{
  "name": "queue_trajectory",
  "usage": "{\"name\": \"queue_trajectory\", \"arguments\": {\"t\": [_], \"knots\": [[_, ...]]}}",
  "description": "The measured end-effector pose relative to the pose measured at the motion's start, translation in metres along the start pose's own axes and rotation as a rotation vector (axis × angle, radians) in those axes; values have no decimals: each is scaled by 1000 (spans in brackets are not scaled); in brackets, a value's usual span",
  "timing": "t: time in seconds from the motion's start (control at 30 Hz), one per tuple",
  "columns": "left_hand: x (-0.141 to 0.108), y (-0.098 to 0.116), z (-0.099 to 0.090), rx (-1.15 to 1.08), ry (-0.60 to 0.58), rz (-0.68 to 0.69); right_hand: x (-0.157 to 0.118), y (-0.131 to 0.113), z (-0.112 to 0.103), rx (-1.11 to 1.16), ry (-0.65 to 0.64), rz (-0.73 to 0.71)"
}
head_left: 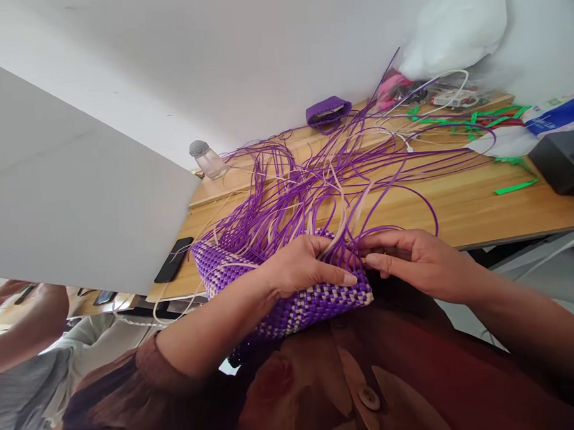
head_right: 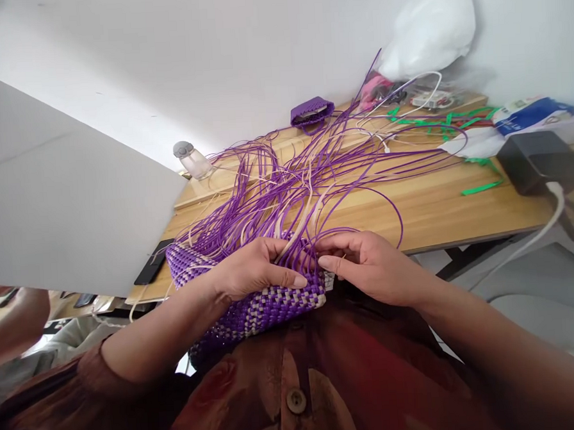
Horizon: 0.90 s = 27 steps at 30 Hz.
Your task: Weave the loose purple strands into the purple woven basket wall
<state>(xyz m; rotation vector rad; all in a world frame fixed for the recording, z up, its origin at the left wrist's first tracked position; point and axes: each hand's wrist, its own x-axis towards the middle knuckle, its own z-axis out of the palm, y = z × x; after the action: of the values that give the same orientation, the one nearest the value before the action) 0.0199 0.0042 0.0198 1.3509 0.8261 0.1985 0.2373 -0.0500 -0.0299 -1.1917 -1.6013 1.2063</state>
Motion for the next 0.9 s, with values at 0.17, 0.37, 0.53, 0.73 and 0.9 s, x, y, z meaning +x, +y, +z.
{"name": "queue_trajectory", "arguments": {"t": [0.17,0.37,0.53,0.73,0.9], "knots": [[-1,-6,0,-92,-10,12,-4,2,2,193,-16,80],[-5,-3,-3,-32,-53,52,-2,0,6,353,-37,124],[-5,-6,-1,-36,-62,79,0,0,8,501,-53,189],[-7,-10,7,61,17,94,1,-1,9,484,-103,217],[-8,-11,20,305,176,179,13,-27,11,458,-147,148]]}}
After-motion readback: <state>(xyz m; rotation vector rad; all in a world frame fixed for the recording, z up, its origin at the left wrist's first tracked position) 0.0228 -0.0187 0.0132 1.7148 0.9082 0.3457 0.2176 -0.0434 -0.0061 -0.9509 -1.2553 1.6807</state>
